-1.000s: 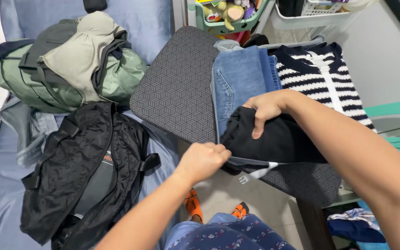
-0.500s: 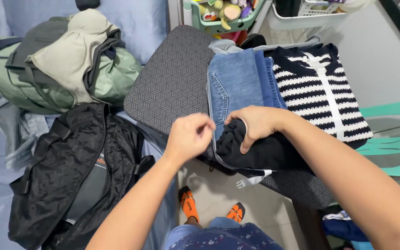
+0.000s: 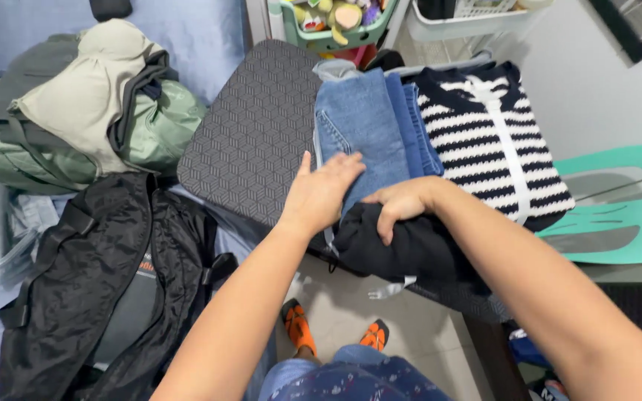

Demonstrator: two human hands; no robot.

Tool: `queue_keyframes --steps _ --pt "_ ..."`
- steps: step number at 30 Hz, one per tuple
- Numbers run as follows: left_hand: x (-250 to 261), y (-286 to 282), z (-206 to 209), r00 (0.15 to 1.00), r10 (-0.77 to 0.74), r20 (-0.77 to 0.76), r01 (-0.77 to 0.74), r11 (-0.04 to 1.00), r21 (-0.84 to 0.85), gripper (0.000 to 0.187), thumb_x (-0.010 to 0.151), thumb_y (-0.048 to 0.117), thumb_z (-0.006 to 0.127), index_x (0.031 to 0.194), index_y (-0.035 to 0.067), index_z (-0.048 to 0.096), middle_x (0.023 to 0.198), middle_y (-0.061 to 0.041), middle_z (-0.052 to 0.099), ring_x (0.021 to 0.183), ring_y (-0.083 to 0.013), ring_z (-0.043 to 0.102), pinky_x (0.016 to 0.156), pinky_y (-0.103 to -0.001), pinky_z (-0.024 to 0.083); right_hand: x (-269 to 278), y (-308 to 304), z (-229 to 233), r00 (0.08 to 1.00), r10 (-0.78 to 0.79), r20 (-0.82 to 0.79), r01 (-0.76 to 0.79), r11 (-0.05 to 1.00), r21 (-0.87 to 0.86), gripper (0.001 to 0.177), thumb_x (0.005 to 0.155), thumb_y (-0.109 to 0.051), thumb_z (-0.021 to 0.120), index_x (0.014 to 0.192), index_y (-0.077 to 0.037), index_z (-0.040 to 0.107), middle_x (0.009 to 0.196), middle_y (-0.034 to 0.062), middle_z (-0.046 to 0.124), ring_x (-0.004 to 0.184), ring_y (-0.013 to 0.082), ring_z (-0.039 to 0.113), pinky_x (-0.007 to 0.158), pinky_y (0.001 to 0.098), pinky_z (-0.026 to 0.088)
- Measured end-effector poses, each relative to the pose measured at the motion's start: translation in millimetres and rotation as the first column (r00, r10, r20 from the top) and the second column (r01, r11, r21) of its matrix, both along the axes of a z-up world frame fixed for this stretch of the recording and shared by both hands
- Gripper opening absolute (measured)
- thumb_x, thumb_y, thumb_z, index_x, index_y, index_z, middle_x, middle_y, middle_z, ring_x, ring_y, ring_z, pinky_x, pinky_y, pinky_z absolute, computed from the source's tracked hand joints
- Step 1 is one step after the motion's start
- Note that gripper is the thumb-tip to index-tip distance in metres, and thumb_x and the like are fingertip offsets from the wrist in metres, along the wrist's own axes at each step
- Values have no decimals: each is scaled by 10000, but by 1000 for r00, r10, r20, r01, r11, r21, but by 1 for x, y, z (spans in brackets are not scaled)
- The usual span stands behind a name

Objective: The person folds various clothing items, including a black shirt, a yellow jacket, a striped sweater, and jeans, and places them into a gray packing cube. The person then secures the cube using its built-in straps.

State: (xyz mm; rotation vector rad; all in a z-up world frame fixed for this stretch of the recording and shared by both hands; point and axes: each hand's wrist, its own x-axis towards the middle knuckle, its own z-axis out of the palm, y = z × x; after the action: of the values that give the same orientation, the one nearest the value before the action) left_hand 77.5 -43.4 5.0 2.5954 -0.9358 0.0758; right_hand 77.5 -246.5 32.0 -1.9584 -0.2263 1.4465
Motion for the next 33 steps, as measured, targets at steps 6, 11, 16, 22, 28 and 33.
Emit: queue_keyframes --steps 6,11,16,22,28,33 --pt "-57 16 -13 578 537 -614 -490 830 265 437 921 455 621 1148 86 677 1135 -201 715 1112 -385 665 944 -488 529 -17 16 46 807 266 527 33 872 -489 743 605 -290 873 1292 -157 624 1077 158 707 1022 333 682 908 413 536" --pt "-64 22 -46 665 359 -655 -418 906 73 429 986 372 466 910 53 742 858 -191 754 936 -382 720 897 -487 534 -85 44 38 187 261 947 244 921 -302 660 695 -473 766 1118 19 644 889 203 667 827 375 675 687 497 542" --pt "-71 28 -64 701 215 -680 -409 902 -137 451 979 364 471 846 12 721 816 -193 735 829 -374 715 795 -474 544 -50 35 11 129 213 968 283 928 -242 511 911 -581 652 881 -71 636 772 131 660 700 342 673 612 458 538" --pt "-77 20 -64 506 229 -831 -645 741 -188 408 965 297 507 801 -21 704 763 -207 720 735 -372 704 728 -439 526 -34 45 -18 -41 191 981 116 976 -185 431 924 -537 635 875 -108 648 720 92 663 662 309 669 629 435 529" --pt "-102 11 -10 798 344 -494 -553 743 -377 258 987 237 568 857 19 616 780 -154 643 797 -354 636 726 -438 487 -60 45 21 -42 221 974 193 959 -209 417 922 -487 664 1013 -79 667 935 91 688 884 283 667 867 460 463" --pt "-119 -42 37 940 -127 316 268 848 -457 204 844 189 703 977 72 603 1127 -131 605 1192 -353 576 1005 -533 426 -136 -39 52 -309 -70 949 266 951 157 378 873 -276 773 1179 -103 636 1142 69 682 1128 249 638 1109 476 375"
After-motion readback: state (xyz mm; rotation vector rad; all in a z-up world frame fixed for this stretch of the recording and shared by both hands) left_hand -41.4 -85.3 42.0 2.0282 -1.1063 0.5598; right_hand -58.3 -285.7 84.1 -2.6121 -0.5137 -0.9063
